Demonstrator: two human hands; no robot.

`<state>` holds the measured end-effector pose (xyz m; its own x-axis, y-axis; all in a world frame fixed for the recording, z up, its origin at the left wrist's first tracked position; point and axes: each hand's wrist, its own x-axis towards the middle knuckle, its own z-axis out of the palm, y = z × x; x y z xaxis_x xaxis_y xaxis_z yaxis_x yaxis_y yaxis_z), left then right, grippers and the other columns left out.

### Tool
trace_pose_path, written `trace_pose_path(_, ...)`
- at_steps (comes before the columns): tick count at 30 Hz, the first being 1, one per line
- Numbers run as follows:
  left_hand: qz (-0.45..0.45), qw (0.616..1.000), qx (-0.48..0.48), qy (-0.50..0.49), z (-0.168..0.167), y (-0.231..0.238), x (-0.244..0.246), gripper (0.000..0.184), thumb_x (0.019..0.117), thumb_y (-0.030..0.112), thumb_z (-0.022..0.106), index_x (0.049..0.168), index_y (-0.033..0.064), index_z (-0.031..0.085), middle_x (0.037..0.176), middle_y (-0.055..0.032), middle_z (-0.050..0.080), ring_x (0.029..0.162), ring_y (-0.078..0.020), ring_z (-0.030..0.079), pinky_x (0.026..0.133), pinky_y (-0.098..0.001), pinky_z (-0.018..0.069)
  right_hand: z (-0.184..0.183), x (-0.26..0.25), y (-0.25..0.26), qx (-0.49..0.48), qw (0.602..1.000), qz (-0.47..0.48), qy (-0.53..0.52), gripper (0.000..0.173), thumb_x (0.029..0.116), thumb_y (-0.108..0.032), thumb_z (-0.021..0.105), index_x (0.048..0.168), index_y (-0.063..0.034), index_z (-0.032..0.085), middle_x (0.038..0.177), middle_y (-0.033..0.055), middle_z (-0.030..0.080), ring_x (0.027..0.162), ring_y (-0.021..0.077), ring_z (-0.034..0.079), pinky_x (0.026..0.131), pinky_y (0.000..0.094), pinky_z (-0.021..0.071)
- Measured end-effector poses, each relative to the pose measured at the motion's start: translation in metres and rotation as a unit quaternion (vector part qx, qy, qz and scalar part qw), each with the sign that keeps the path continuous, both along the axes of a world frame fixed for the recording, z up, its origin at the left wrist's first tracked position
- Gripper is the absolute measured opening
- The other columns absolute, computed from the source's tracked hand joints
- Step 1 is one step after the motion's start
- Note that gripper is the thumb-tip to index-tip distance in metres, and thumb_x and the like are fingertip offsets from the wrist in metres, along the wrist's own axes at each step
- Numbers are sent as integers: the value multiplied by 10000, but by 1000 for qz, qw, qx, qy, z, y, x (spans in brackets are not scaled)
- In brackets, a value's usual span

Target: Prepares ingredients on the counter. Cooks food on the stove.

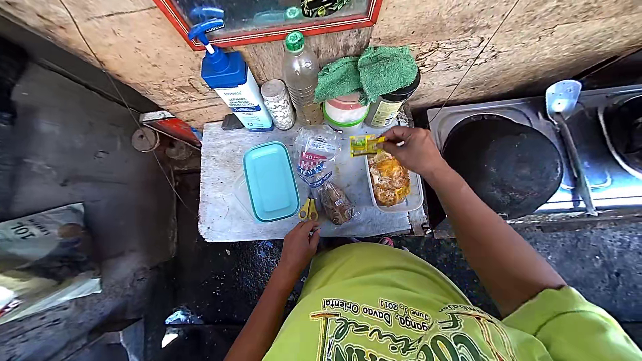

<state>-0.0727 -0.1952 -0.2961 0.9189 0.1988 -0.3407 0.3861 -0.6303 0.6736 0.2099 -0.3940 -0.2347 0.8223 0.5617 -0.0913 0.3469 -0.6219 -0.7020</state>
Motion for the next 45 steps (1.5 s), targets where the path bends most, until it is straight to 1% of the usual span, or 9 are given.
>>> trace_pose_path(7,-16,1000,-13,-4,-2,-9,2,269,1028,156,586,1194,-6,722,1068,-172,738,866,-254,735,830,-391,604,-40,45,29,-11,999,-31,36,196,999,-127,660,1126,5,729,1045,181,744,953,312,724,933,523,550)
trace_pose_path(10,-12,1000,-7,-1,-3,-11,0,269,1030,158,586,1193,-5,724,1068,-175,738,866,-257,736,828,-397,605,-54,46,39,-46,997,-44,45,207,1019,-117,618,1155,-12,734,1102,202,739,1046,371,705,975,585,509)
trace_pose_path(14,21,999,9,22,-3,-12,-6,271,1031,159,586,1198,-5,722,1074,-177,735,860,-257,733,822,-401,602,-53,44,55,-131,985,-100,53,231,1018,-151,600,1187,-65,731,1180,193,727,1156,410,668,986,633,486)
trace_pose_path(21,69,997,47,6,-10,-13,-10,272,1028,141,578,1199,-19,717,1086,-198,725,813,-279,719,778,-432,598,-44,47,75,-258,955,-124,77,234,981,-181,615,1126,-34,724,1197,247,698,1172,440,655,908,653,511)
trace_pose_path(30,40,999,30,-4,-6,-23,1,259,1021,145,595,1177,-13,728,1045,-170,739,823,-252,727,790,-406,604,-41,46,61,-190,970,-128,78,312,967,-152,641,1253,-45,704,1265,231,686,1219,431,636,997,636,492)
trace_pose_path(33,17,1000,14,-23,1,-32,9,257,1018,150,595,1170,-6,732,1007,-155,748,793,-227,726,767,-396,608,-29,22,36,-85,988,-117,45,359,996,-158,628,1329,-28,663,1290,235,674,1168,423,664,1007,619,503)
trace_pose_path(37,-40,995,22,-90,10,-62,26,245,1010,168,611,1145,12,744,953,-123,747,718,-189,708,698,-372,615,-17,-34,-33,36,997,-61,-34,346,1009,-170,632,1330,-47,674,1259,178,696,1031,308,725,922,501,592)
trace_pose_path(41,-112,985,12,-128,21,-118,43,253,1002,179,613,1135,15,751,959,-128,750,719,-190,713,690,-372,617,-21,-104,-143,117,978,-49,-165,248,990,-120,651,1205,-20,724,1139,147,733,958,255,732,859,427,617)
trace_pose_path(45,-183,970,13,-158,22,-197,57,241,996,176,619,1124,26,758,988,-130,754,761,-202,726,724,-383,619,-40,-174,-272,108,964,-149,-194,260,1039,-176,602,1221,-34,721,1089,128,760,954,219,748,872,378,618)
